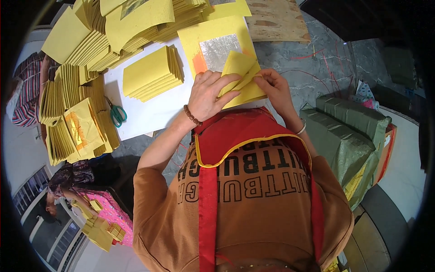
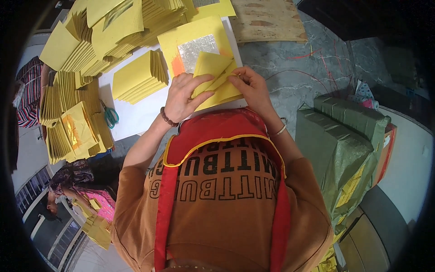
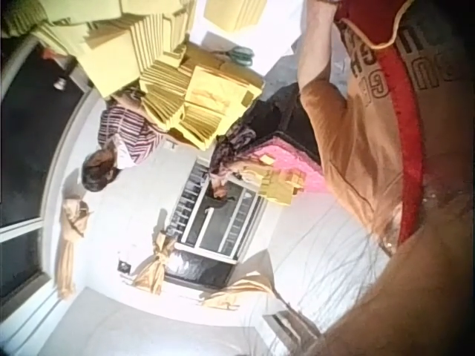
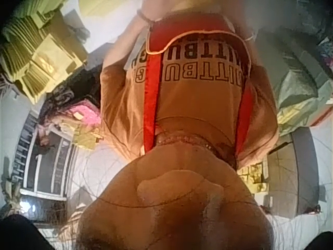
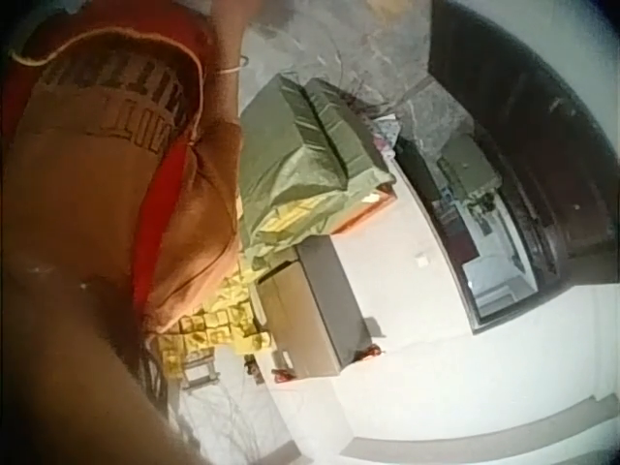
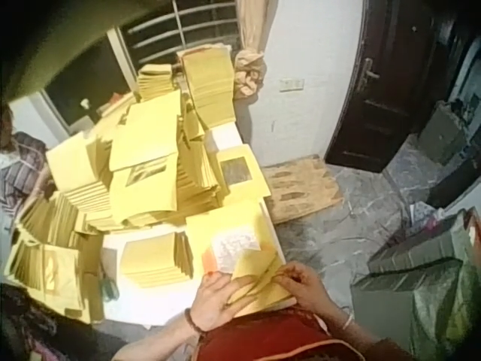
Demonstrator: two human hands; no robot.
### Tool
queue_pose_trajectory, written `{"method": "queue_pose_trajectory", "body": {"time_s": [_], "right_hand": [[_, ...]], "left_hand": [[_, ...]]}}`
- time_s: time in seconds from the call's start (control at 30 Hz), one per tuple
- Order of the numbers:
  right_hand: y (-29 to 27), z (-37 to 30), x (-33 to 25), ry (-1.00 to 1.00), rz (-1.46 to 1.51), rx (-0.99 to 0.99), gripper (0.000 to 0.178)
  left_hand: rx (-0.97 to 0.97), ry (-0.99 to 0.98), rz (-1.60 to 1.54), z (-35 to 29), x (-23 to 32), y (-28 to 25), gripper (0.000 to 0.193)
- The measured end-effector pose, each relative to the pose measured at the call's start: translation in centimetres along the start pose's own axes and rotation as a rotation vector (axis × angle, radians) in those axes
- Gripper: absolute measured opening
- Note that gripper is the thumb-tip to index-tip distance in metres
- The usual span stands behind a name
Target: Folding and stacking sheets of yellow joss paper with silver foil centers.
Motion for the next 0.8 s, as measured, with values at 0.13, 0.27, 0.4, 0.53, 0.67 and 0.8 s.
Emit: {"method": "queue_pose_trajectory", "body": {"time_s": [0.13, 0.27, 0.4, 0.53, 0.67, 0.8], "right_hand": [[0.3, -0.2, -1.0, -0.033, 0.061, 0.007, 0.013], [0.1, -0.3, -1.2, -0.008, 0.066, -0.004, 0.013], [-0.1, -0.1, -0.9, 0.053, 0.13, -0.026, 0.014], [0.1, 0.2, -1.6, 0.07, 0.117, -0.056, 0.017], [-1.6, 0.3, -1.5, 0.045, 0.13, 0.044, 0.023], [-2.6, -0.4, -1.4, 0.045, 0.056, 0.152, 0.026]], "left_hand": [[-0.004, 0.009, -0.013, 0.0, 0.1, 0.0, 0.03], [0.011, 0.029, -0.011, 0.0, 0.2, -0.1, 0.03], [0.027, 0.103, 0.036, 0.1, 1.7, -0.8, 0.033], [0.032, 0.098, 0.05, -0.3, 1.5, -0.4, 0.038], [-0.002, 0.098, 0.056, -0.3, 1.5, -0.1, 0.04], [-0.029, 0.211, 0.168, -0.5, 2.2, 0.6, 0.044]]}}
Point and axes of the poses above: each hand's wrist, its own z-axis towards the middle knuckle, its own y-axis out of the palm, x = y × z, the point moved 9 cm from there along z, towards the middle knuckle, and after that the axes turned 4 degrees about -x, right-handed, at the moved point
